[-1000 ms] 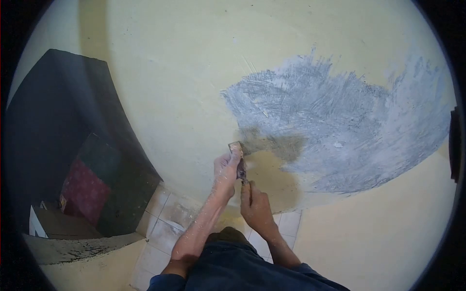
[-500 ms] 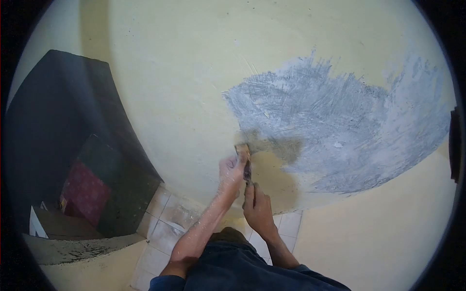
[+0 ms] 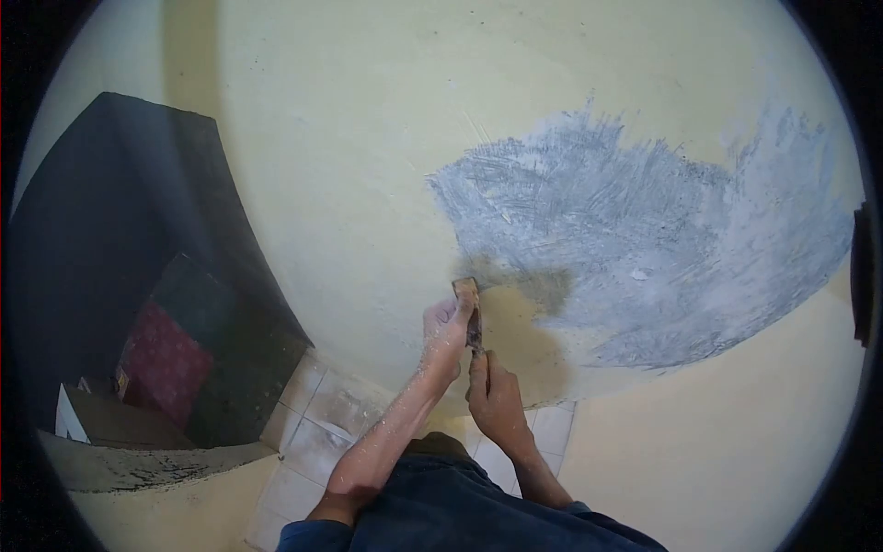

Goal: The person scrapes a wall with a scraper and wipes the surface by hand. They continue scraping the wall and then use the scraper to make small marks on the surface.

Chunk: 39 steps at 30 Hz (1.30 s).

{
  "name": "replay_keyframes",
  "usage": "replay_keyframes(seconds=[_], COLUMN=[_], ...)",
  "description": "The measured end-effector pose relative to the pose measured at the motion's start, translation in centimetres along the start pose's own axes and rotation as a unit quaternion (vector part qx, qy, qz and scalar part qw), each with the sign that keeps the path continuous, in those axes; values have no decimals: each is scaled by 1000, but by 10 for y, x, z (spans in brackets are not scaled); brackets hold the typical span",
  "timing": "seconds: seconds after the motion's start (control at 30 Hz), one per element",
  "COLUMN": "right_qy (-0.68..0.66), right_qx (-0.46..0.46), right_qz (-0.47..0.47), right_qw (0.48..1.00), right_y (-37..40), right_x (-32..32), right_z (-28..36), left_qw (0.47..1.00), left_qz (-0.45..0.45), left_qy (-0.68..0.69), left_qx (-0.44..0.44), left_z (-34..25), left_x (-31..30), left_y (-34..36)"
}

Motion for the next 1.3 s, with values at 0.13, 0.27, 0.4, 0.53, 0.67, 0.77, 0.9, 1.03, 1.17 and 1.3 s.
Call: replay_keyframes(seconds=[0.13,0.27,0.4,0.53,0.67,0.77,0.9,1.03,1.17,1.3], right_qy=[25,-10,12,5,33,53,89,23,147,222], right_qx=[-54,10,-19,15,-39,-47,-30,-79,-127,-120], right_qz=[2,17,14,29,26,20,18,-94,-43,-15], right_qw=[998,1000,1000,999,998,997,995,992,980,968], right_y=[-6,-1,1,-3,-4,-2,-3,4,9,2], right_x=[1,-4,-5,-12,-9,-19,-29,-52,-50,-42], right_z=[15,1,4,9,26,23,32,66,93,129], left_qw=[1000,998,999,999,998,995,990,984,968,952], left_qz=[5,-21,28,-39,-11,48,33,58,43,81], left_qy=[-13,-7,29,18,54,37,134,164,232,262], left_qx=[-8,-60,-4,-29,-12,-77,-41,-47,-85,-132], left_z=[-4,16,-19,10,-9,17,-3,-6,-12,-21], left_x=[-1,-1,0,-2,1,13,20,22,38,48], left_y=[3,0,0,-3,-1,4,8,5,15,26])
Point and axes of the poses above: each hand's wrist, its own y-axis away from the middle knuckle, its own x-axis out of the palm, z = x × y, the point moved 10 cm from there along -y, towards the middle knuckle, and after that the axes turned 10 degrees about -y, right-handed, at the moved point
